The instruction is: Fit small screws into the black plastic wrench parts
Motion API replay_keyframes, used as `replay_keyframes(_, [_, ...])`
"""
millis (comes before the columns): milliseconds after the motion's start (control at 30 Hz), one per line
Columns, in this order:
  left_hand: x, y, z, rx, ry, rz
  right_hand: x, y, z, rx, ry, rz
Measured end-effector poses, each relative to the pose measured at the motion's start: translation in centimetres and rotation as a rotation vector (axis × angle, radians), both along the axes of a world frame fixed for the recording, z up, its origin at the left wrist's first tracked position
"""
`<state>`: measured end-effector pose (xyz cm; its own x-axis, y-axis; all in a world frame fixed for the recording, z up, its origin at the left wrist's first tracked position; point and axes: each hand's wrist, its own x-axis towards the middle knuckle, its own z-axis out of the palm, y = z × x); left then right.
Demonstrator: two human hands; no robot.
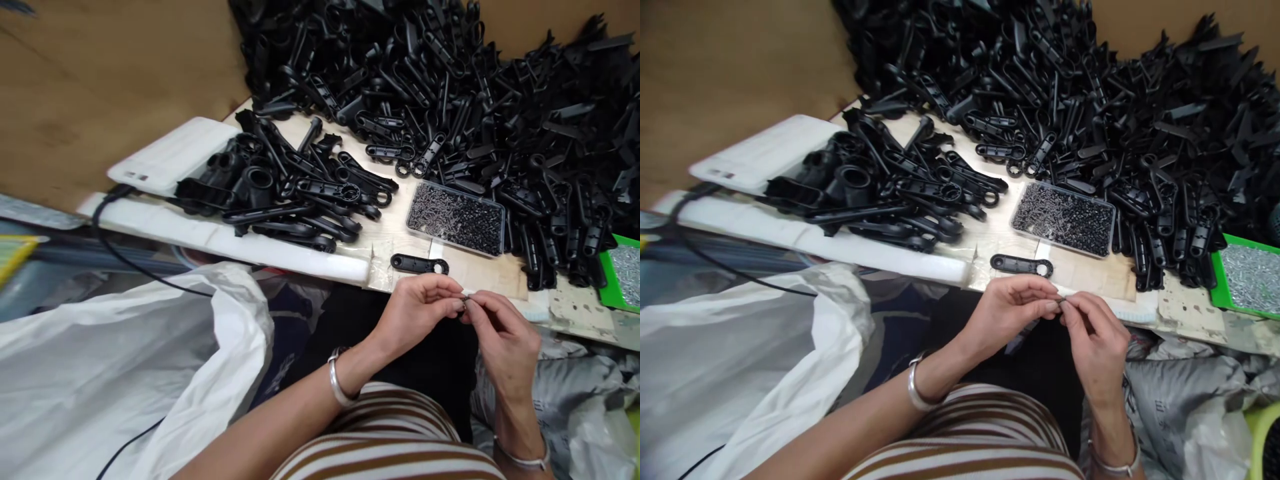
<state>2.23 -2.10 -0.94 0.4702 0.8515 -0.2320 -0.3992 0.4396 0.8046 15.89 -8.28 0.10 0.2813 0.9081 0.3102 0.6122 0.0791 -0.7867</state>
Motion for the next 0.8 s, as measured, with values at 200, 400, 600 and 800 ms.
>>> replay_keyframes(200, [-1.0,-1.3,-0.9,-0.029,0.063,0.039,-0.9,-0.2,0.3,0.042,-0.270,0.175])
replay_keyframes(400, [-2.4,-1.3,-1.2,0.247,0.288,0.044,-0.6,0.4,0.7,-0.017,-0.278,0.318])
replay_keyframes(600, [-3.1,-1.3,-0.9,0.561,0.487,-0.011,-0.5,0.7,0.5,0.026,-0.419,0.430])
replay_keyframes(800, [-4.0,-1.1,-0.3,0.842,0.672,0.047,-0.4,1.4,0.5,-0.004,-0.369,0.356])
